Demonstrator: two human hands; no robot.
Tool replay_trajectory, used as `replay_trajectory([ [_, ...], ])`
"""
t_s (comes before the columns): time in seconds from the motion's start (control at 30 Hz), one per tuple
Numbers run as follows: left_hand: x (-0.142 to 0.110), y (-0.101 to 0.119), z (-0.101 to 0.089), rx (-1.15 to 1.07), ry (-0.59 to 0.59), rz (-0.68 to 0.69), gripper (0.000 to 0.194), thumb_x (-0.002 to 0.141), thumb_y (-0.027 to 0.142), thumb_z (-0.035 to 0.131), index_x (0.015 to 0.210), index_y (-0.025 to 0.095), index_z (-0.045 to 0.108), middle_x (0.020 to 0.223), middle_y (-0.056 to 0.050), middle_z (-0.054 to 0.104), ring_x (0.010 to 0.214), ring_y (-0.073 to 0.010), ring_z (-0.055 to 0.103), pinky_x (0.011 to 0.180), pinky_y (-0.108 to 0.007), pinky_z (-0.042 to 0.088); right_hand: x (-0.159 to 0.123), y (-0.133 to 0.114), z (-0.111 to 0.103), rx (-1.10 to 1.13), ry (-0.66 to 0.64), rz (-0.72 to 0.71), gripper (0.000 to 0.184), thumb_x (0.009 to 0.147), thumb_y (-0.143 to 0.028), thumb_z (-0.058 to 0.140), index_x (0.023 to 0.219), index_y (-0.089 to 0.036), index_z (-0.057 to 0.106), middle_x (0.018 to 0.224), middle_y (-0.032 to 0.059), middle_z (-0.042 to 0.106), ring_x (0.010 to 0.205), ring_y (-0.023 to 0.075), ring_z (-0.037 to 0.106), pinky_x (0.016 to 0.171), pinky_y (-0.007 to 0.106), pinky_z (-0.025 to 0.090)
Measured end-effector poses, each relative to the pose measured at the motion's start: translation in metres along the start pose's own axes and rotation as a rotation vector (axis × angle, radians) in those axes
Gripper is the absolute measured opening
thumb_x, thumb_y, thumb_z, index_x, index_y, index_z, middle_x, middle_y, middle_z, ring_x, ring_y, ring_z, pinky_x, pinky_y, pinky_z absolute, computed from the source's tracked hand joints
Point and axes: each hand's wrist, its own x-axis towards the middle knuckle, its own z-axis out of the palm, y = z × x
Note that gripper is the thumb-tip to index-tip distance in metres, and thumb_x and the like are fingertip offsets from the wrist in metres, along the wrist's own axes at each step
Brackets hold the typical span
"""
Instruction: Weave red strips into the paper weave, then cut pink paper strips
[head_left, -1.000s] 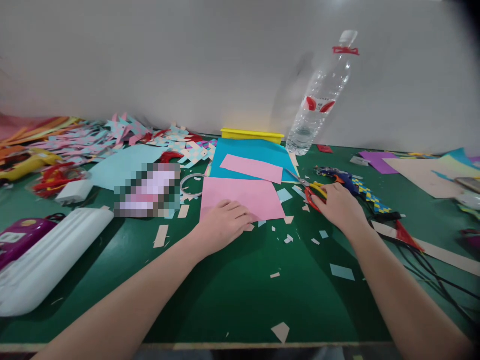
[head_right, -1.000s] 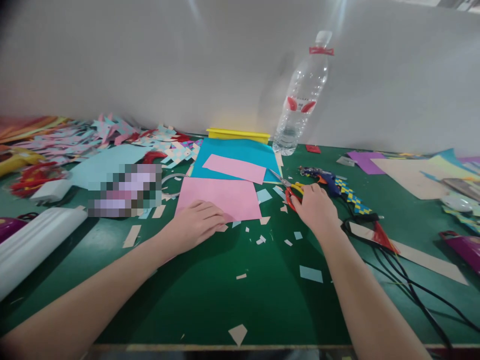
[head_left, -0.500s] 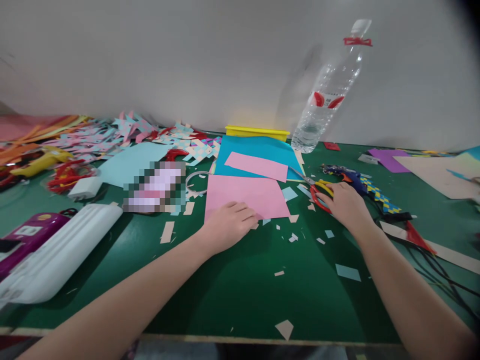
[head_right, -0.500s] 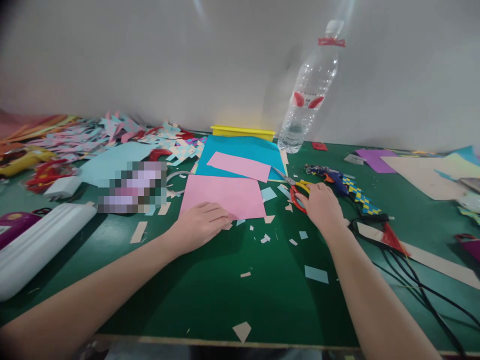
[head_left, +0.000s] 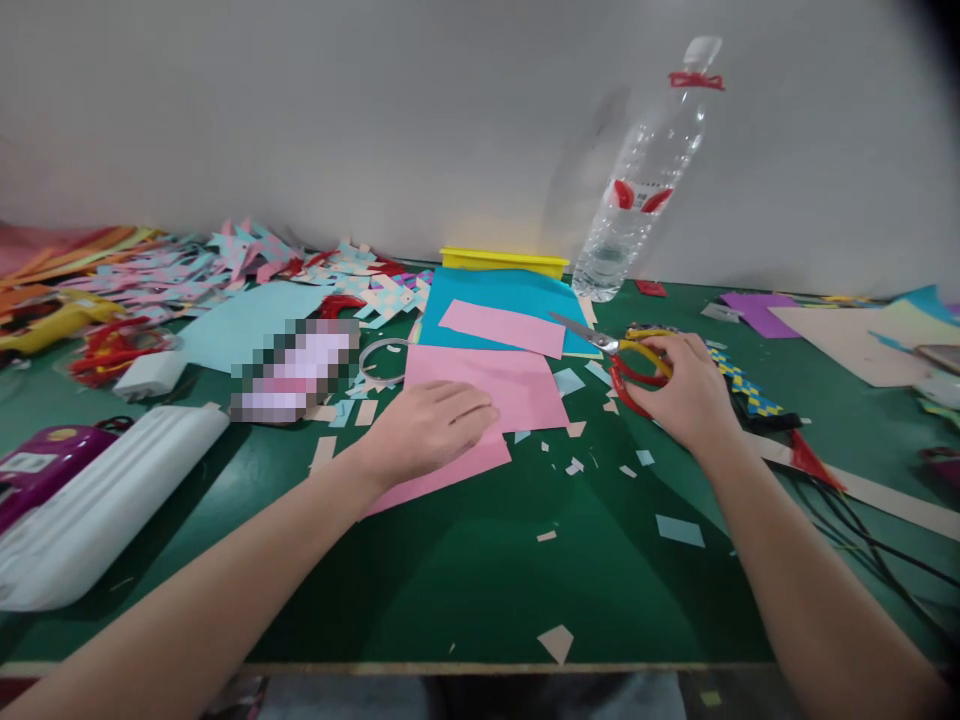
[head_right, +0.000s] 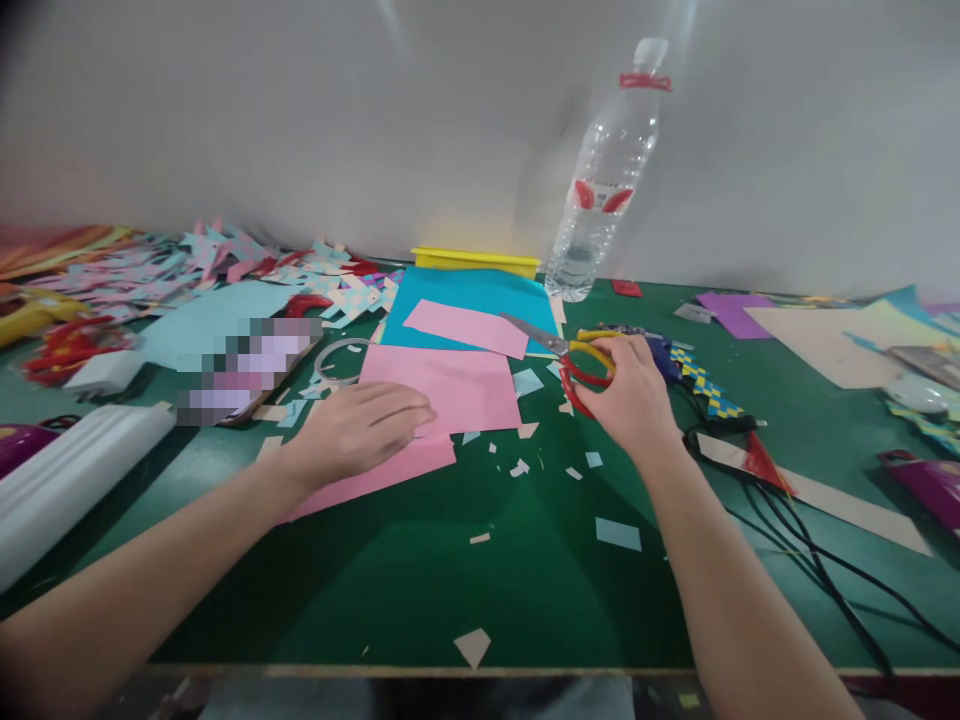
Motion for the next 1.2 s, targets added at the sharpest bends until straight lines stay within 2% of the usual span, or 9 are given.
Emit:
replay_trajectory([
  [0.07, 0.002, 0.009, -0.003, -0.020, -0.050, -0.192, 0.022, 0.090, 0.010, 0.042, 0.099, 0.013, 0.062, 0.095, -0.007, 0.070, 0.091, -0.0187, 0.064, 0.081, -0.034, 0.053, -0.002, -0.010, -0.002, 0.029, -0.017, -0.045, 0.050, 0.069, -0.040, 0.068, 0.111, -0.019, 0.050, 0.111, 0.0134, 0.055, 0.107, 0.0314, 0.054, 0.087, 0.042, 0.047],
  [0.13, 0.003, 0.020, -0.004, -0.053, -0.192, -0.375, 0.024, 0.091, 0.014, 0.042, 0.106, 0.012, 0.061, 0.105, -0.009, 0.067, 0.098, -0.0218, 0.061, 0.086, -0.039, 0.051, -0.004, -0.017, -0.002, 0.065, -0.082, -0.067, 0.060, 0.068, -0.046, 0.069, 0.117, -0.019, 0.046, 0.115, 0.0145, 0.054, 0.110, 0.0329, 0.052, 0.086, 0.043, 0.046],
  [0.23, 0.000, 0.033, -0.002, -0.069, -0.424, -0.494, 0.030, 0.092, 0.029, 0.048, 0.115, 0.013, 0.056, 0.119, -0.013, 0.061, 0.110, -0.0277, 0.055, 0.093, -0.046, 0.045, -0.006, -0.018, -0.003, 0.087, -0.218, -0.094, 0.069, 0.067, -0.054, 0.067, 0.122, -0.020, 0.041, 0.122, 0.0155, 0.051, 0.114, 0.0355, 0.049, 0.089, 0.047, 0.043],
  [0.43, -0.023, 0.030, 0.008, 0.015, -0.452, -0.467, 0.049, 0.093, 0.041, 0.046, 0.132, 0.012, 0.042, 0.141, -0.017, 0.042, 0.133, -0.0335, 0.031, 0.108, -0.053, 0.026, -0.006, -0.015, -0.008, 0.080, -0.438, -0.205, 0.067, 0.070, -0.054, 0.064, 0.124, -0.022, 0.040, 0.127, 0.0152, 0.048, 0.118, 0.0375, 0.044, 0.095, 0.051, 0.035],
  [0.63, -0.024, 0.010, 0.009, -0.049, -0.384, -0.333, 0.040, 0.094, 0.045, 0.043, 0.117, 0.013, 0.051, 0.136, -0.015, 0.047, 0.132, -0.0273, 0.033, 0.110, -0.047, 0.024, -0.011, -0.027, -0.010, 0.189, -0.616, -0.315, 0.054, 0.070, -0.047, 0.065, 0.117, -0.027, 0.049, 0.125, 0.0084, 0.052, 0.123, 0.0330, 0.043, 0.100, 0.049, 0.034],
  [0.8, -0.019, -0.002, 0.009, -0.135, -0.324, -0.360, 0.022, 0.095, 0.034, 0.044, 0.100, 0.016, 0.056, 0.128, -0.011, 0.052, 0.125, -0.0245, 0.039, 0.104, -0.042, 0.031, -0.010, -0.025, -0.013, 0.183, -0.630, -0.328, 0.053, 0.068, -0.044, 0.067, 0.115, -0.027, 0.052, 0.126, 0.0080, 0.054, 0.123, 0.0333, 0.043, 0.100, 0.049, 0.033],
  [0.93, -0.017, -0.003, 0.006, -0.168, -0.325, -0.397, 0.022, 0.097, 0.027, 0.041, 0.089, 0.017, 0.058, 0.106, -0.007, 0.062, 0.104, -0.0214, 0.052, 0.092, -0.039, 0.035, -0.009, -0.023, -0.014, 0.175, -0.637, -0.342, 0.053, 0.067, -0.042, 0.068, 0.115, -0.028, 0.052, 0.125, 0.0068, 0.054, 0.122, 0.0319, 0.044, 0.100, 0.048, 0.034],
  [1.03, -0.020, 0.005, -0.005, -0.194, -0.382, -0.426, 0.023, 0.096, 0.034, 0.044, 0.098, 0.017, 0.058, 0.099, -0.005, 0.065, 0.095, -0.0204, 0.056, 0.089, -0.038, 0.034, -0.007, -0.020, -0.013, 0.168, -0.595, -0.321, 0.054, 0.067, -0.045, 0.068, 0.115, -0.026, 0.052, 0.122, 0.0089, 0.056, 0.120, 0.0325, 0.046, 0.100, 0.050, 0.034],
  [1.2, -0.036, 0.021, -0.030, -0.295, -0.516, -0.396, 0.034, 0.089, 0.042, 0.056, 0.117, 0.022, 0.055, 0.116, -0.005, 0.063, 0.107, -0.0215, 0.054, 0.094, -0.036, 0.030, -0.004, -0.014, -0.011, 0.137, -0.531, -0.311, 0.055, 0.068, -0.049, 0.066, 0.115, -0.023, 0.052, 0.121, 0.0112, 0.056, 0.120, 0.0344, 0.046, 0.099, 0.053, 0.032],
])
